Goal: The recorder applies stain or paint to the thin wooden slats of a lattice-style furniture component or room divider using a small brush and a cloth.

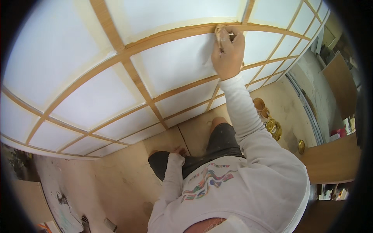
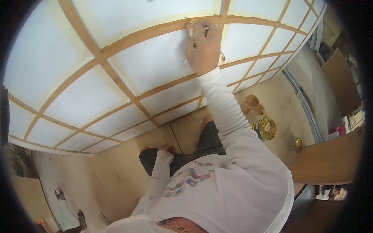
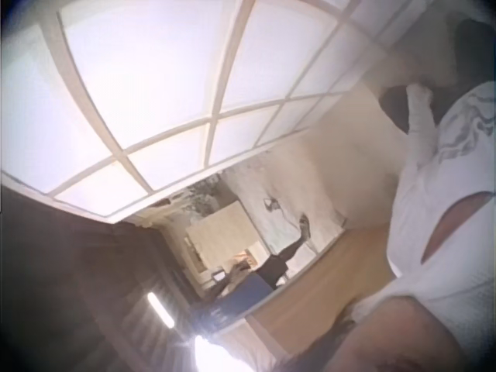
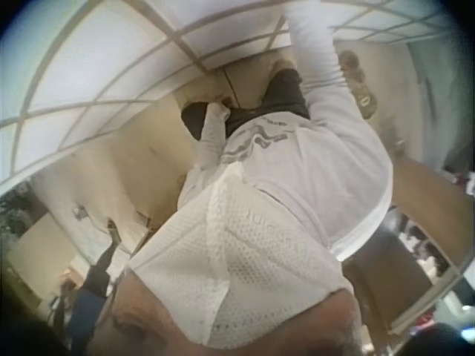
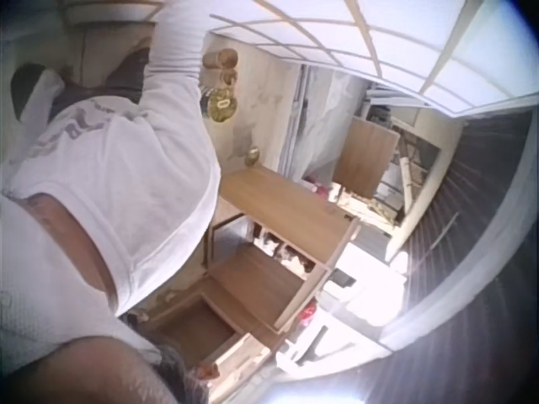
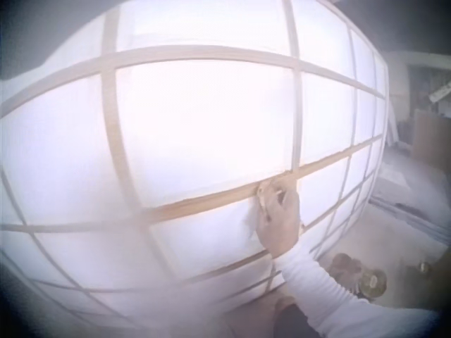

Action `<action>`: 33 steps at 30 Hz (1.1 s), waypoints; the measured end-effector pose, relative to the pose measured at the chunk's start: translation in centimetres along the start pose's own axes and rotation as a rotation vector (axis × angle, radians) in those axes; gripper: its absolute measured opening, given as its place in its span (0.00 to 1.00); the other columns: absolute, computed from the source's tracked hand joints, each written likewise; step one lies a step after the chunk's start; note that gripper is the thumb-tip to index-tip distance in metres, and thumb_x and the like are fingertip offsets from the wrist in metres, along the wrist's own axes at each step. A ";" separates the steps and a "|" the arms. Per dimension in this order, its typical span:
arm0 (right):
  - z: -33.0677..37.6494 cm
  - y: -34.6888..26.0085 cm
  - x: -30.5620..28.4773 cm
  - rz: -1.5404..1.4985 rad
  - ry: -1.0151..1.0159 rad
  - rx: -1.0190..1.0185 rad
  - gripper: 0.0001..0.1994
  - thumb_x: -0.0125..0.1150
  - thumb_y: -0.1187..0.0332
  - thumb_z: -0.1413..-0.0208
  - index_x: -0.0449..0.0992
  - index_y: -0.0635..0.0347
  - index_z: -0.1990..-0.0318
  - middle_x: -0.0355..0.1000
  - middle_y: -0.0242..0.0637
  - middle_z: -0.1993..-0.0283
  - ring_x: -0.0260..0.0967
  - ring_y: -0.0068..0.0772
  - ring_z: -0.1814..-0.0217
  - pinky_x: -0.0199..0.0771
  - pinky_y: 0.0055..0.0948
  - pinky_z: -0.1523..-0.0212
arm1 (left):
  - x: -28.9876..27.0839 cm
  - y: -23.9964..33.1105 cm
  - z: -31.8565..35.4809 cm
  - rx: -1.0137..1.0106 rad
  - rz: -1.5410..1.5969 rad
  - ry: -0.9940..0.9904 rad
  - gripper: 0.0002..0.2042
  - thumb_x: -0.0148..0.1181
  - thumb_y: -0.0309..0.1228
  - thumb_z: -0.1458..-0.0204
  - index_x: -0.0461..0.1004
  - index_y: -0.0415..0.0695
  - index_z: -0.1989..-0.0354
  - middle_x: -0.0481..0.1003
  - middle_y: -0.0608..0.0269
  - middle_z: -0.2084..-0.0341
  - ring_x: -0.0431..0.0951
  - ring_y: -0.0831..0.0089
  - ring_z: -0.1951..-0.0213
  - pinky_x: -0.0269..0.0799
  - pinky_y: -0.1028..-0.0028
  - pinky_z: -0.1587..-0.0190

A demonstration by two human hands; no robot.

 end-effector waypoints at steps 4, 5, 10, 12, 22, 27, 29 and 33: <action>-0.2 -5.6 1.4 -0.148 -0.032 -0.011 0.18 0.58 0.85 0.63 0.74 0.68 0.59 0.67 0.49 0.57 0.63 0.42 0.65 0.66 0.32 0.67 | -0.3 -0.4 -0.8 -0.020 0.016 -0.040 0.14 0.55 0.29 0.48 0.64 0.44 0.53 0.71 0.55 0.68 0.73 0.60 0.68 0.73 0.64 0.67; -0.2 -6.8 1.8 -0.147 -0.036 -0.014 0.18 0.58 0.85 0.63 0.74 0.68 0.59 0.67 0.49 0.57 0.63 0.42 0.65 0.66 0.32 0.67 | -0.2 -0.4 -0.8 -0.011 0.008 -0.059 0.14 0.55 0.29 0.48 0.64 0.45 0.53 0.72 0.55 0.69 0.73 0.61 0.69 0.73 0.64 0.68; -0.2 -6.8 1.5 -0.157 -0.043 0.004 0.19 0.56 0.86 0.62 0.74 0.66 0.57 0.66 0.49 0.56 0.65 0.44 0.60 0.68 0.31 0.64 | -0.3 -0.4 -0.7 -0.004 0.021 -0.062 0.19 0.53 0.28 0.46 0.61 0.43 0.46 0.71 0.53 0.64 0.74 0.61 0.68 0.74 0.64 0.68; 0.1 -3.8 1.1 -0.093 -0.011 0.078 0.19 0.55 0.86 0.59 0.74 0.65 0.56 0.66 0.48 0.57 0.65 0.43 0.62 0.68 0.32 0.66 | -0.6 0.0 -0.6 0.017 0.035 -0.066 0.18 0.53 0.28 0.46 0.61 0.43 0.47 0.71 0.53 0.65 0.74 0.61 0.69 0.74 0.65 0.69; -0.1 -10.8 2.9 -0.244 -0.016 0.014 0.20 0.57 0.84 0.61 0.74 0.64 0.55 0.65 0.49 0.55 0.63 0.44 0.60 0.67 0.32 0.66 | 0.0 0.0 0.0 -0.019 0.156 -0.139 0.23 0.51 0.24 0.46 0.55 0.41 0.42 0.70 0.52 0.68 0.73 0.62 0.74 0.74 0.64 0.71; -0.3 -10.4 2.5 -0.165 -0.077 -0.037 0.18 0.57 0.84 0.59 0.74 0.65 0.57 0.65 0.46 0.56 0.64 0.41 0.61 0.68 0.32 0.67 | -0.7 0.3 -0.3 0.012 0.237 -0.158 0.23 0.52 0.25 0.46 0.55 0.42 0.41 0.70 0.51 0.67 0.74 0.61 0.73 0.74 0.63 0.70; 0.2 -8.0 2.4 -0.186 -0.022 0.145 0.18 0.58 0.85 0.66 0.75 0.67 0.62 0.65 0.50 0.58 0.62 0.47 0.59 0.65 0.37 0.60 | -0.4 0.7 0.3 0.016 0.131 -0.140 0.22 0.52 0.26 0.45 0.56 0.41 0.42 0.70 0.52 0.67 0.74 0.62 0.73 0.75 0.63 0.70; 0.3 -10.5 3.1 -0.216 -0.022 0.097 0.20 0.57 0.85 0.66 0.73 0.67 0.59 0.64 0.51 0.56 0.61 0.47 0.58 0.65 0.39 0.62 | -0.3 0.8 1.1 -0.011 0.155 -0.088 0.20 0.52 0.26 0.45 0.58 0.41 0.44 0.71 0.53 0.67 0.74 0.63 0.72 0.75 0.63 0.70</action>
Point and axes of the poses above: each hand's wrist, its own z-axis away from the middle knuckle, its own x-axis out of the palm, y = z × x, the point moved 9 cm from there along -z, towards the middle knuckle
